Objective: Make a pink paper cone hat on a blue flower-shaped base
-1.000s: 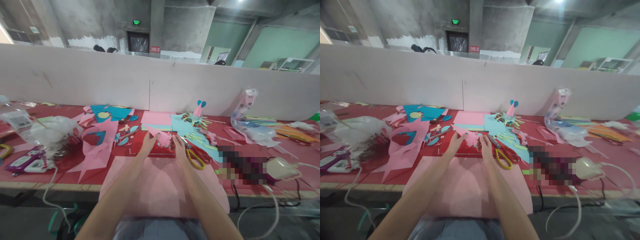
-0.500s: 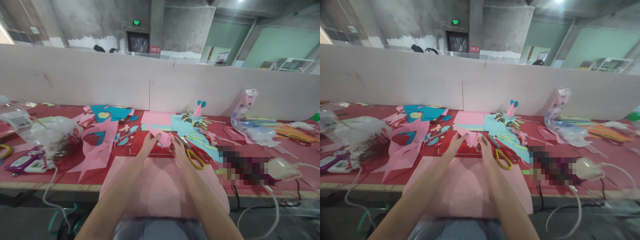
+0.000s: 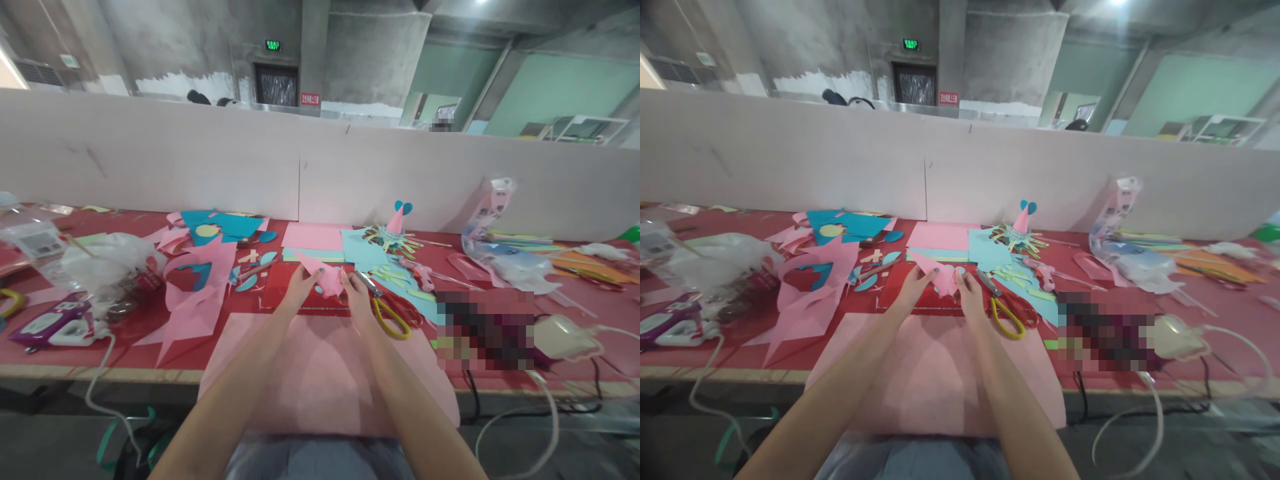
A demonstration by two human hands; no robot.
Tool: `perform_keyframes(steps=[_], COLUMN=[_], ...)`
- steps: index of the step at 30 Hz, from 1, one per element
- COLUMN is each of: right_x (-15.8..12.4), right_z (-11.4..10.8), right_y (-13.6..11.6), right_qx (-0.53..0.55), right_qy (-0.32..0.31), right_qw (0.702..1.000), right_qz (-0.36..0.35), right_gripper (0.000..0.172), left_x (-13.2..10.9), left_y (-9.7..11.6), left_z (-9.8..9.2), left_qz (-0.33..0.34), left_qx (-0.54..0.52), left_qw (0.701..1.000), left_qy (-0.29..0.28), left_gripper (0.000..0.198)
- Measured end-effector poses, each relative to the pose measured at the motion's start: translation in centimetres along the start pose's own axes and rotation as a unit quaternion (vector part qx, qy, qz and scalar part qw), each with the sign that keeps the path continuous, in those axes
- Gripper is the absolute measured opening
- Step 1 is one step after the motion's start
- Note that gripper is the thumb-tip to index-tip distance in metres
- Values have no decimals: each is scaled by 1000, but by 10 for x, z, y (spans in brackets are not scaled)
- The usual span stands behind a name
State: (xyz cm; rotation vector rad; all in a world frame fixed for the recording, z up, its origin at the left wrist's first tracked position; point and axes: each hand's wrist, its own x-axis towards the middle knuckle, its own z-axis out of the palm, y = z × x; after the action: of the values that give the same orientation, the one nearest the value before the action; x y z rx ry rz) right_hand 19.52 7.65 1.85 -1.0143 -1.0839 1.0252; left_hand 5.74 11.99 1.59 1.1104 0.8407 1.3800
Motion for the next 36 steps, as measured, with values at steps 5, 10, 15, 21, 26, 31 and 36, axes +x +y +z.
perform_keyframes(steps=[5,10,15,21,26,31,36], right_x=[1,1,3,3,2,2,2], right_z=[-1,-1,-2,-4,-2,-2,-3], right_y=[3,3,4,5,3,3,4], right_qx=[-9,-13,-52,-73,-88,-108,-104], right_qy=[9,16,22,26,50,56,44], right_qw=[1000,1000,998,996,994,991,992], right_qz=[1,-9,-20,-48,-51,-55,-57], right_gripper=[41,40,42,43,46,48,46], left_x=[2,4,5,2,0,2,4], left_y=[-3,-6,-10,-7,-6,-11,-13], left_z=[1,-1,-2,-1,-1,-3,-4], left_qz=[18,29,39,32,37,26,16], left_qx=[16,16,25,51,72,61,40], left_qw=[1000,999,999,998,997,998,999], left_qy=[14,10,-2,-1,-16,-16,-17], left_gripper=[38,39,39,37,36,38,39])
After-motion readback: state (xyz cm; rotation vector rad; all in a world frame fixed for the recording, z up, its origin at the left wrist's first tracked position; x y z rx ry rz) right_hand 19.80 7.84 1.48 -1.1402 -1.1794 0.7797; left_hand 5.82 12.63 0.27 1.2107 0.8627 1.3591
